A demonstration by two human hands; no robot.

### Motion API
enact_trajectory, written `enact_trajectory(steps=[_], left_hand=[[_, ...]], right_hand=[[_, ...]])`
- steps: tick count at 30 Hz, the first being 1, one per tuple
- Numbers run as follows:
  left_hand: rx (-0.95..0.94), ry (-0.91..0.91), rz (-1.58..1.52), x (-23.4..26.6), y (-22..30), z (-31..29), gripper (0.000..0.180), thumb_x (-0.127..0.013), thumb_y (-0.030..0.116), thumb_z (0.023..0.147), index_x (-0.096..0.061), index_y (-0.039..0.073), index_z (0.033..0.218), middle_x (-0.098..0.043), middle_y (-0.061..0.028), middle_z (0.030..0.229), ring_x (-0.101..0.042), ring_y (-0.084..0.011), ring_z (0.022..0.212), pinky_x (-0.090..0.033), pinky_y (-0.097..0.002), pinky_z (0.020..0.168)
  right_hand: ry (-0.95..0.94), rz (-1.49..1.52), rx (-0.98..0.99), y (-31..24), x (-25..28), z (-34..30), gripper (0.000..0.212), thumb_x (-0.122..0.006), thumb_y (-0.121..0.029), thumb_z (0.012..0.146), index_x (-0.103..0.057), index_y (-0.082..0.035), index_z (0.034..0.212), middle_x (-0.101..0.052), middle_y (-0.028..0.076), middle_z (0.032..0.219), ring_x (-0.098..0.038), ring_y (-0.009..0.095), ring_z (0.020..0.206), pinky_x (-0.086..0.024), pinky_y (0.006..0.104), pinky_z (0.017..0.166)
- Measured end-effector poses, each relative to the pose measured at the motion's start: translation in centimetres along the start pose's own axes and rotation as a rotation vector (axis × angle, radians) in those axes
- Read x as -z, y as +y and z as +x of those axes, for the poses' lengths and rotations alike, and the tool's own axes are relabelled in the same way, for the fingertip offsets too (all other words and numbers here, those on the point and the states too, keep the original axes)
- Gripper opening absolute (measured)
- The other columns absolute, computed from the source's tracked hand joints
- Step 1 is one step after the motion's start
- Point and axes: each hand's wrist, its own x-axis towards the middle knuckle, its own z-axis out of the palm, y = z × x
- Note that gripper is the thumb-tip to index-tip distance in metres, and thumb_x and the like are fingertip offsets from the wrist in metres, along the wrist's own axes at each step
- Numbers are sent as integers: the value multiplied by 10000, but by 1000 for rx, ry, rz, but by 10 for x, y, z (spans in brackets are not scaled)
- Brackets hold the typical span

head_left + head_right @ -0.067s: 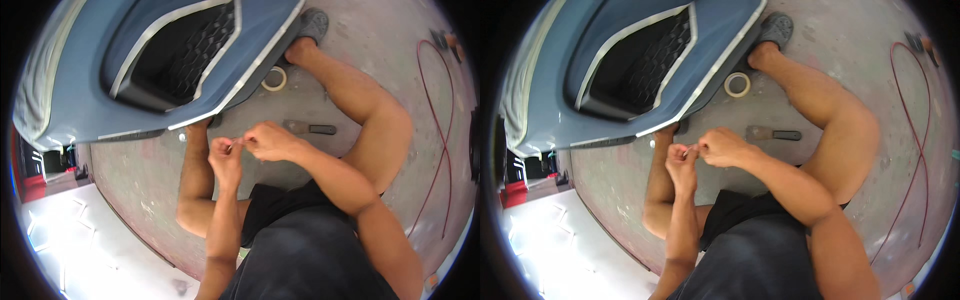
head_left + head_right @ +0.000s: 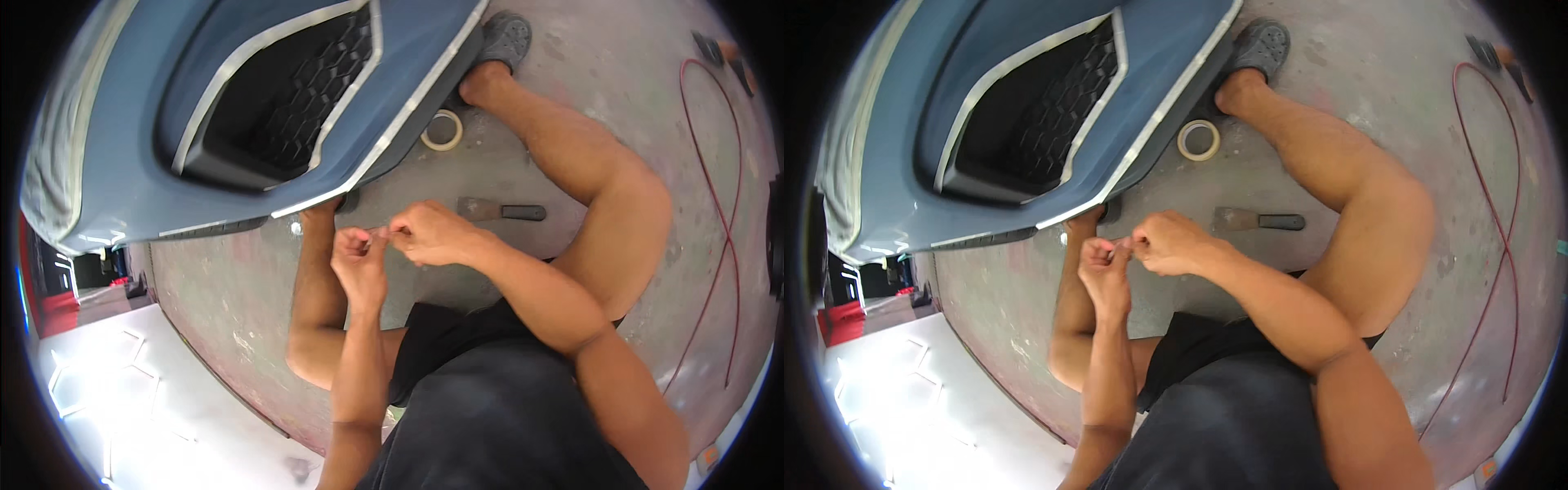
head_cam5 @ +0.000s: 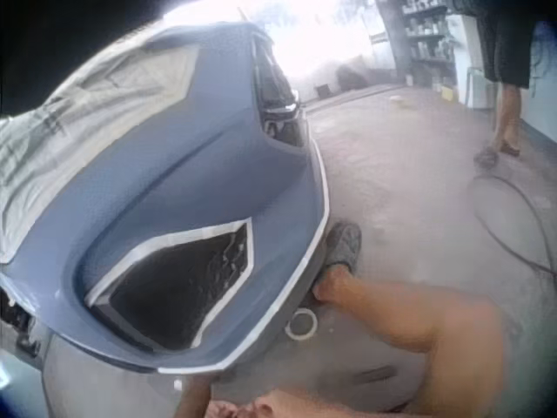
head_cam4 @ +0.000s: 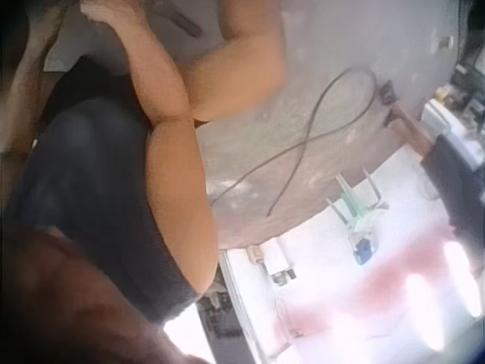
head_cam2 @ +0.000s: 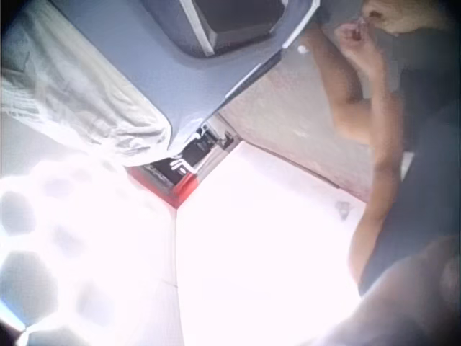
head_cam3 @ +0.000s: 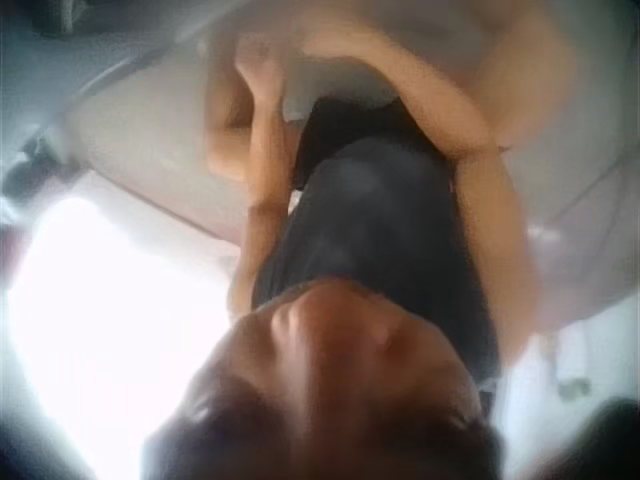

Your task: The person applies masking tape along the edges of a car bumper, smoothing it down and trimming excess with a utility knife. They repeatedly cut tape, position it, and press it into place around the bumper's contours.

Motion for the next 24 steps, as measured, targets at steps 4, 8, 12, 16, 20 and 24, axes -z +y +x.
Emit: enact_trajectory(steps=[4,8,12,16,20,24], left_hand=[[-66,0,294,-11,20,12,243,-769,-24,936,-538,48,947,-710,-83,925,-624,-92,801,-502,-250,730],[-36,-45,402,-25,27,16,263,-795,-9,914,-542,31,969,-712,-82,928,-606,-84,769,-489,-245,701],[38,-111,281,-59,33,27,340,-814,19,902,-559,2,1127,-723,-86,936,-632,-98,810,-505,-245,730],[117,-77,258,-74,37,30,388,-814,38,911,-641,-39,1250,-725,-61,906,-634,-103,799,-501,-251,722],[150,-167,250,-66,25,30,149,-812,88,932,-777,-43,995,-731,-49,934,-636,-107,817,-507,-268,734],[6,-216,346,-57,18,33,170,-792,128,959,-762,-34,1004,-716,-42,915,-654,-125,810,-536,-279,724]], right_hand=[[-131,455,-85,18,14,1,250,-589,-190,985,-732,13,957,-727,130,731,-737,182,639,-541,365,584],[-94,357,-73,22,31,-2,260,-587,-193,980,-738,18,975,-732,137,736,-739,187,645,-552,373,599],[3,357,-25,40,45,-4,254,-582,-182,964,-756,0,993,-735,145,734,-745,222,654,-558,403,632],[126,342,16,32,53,-15,255,-577,-196,958,-757,-20,922,-719,118,679,-712,230,627,-541,425,629],[175,268,53,37,57,-19,271,-578,-221,960,-748,-28,874,-712,105,656,-683,229,606,-534,429,634],[189,287,67,33,55,-22,259,-581,-211,954,-738,-22,873,-712,117,667,-695,254,632,-538,435,655]])
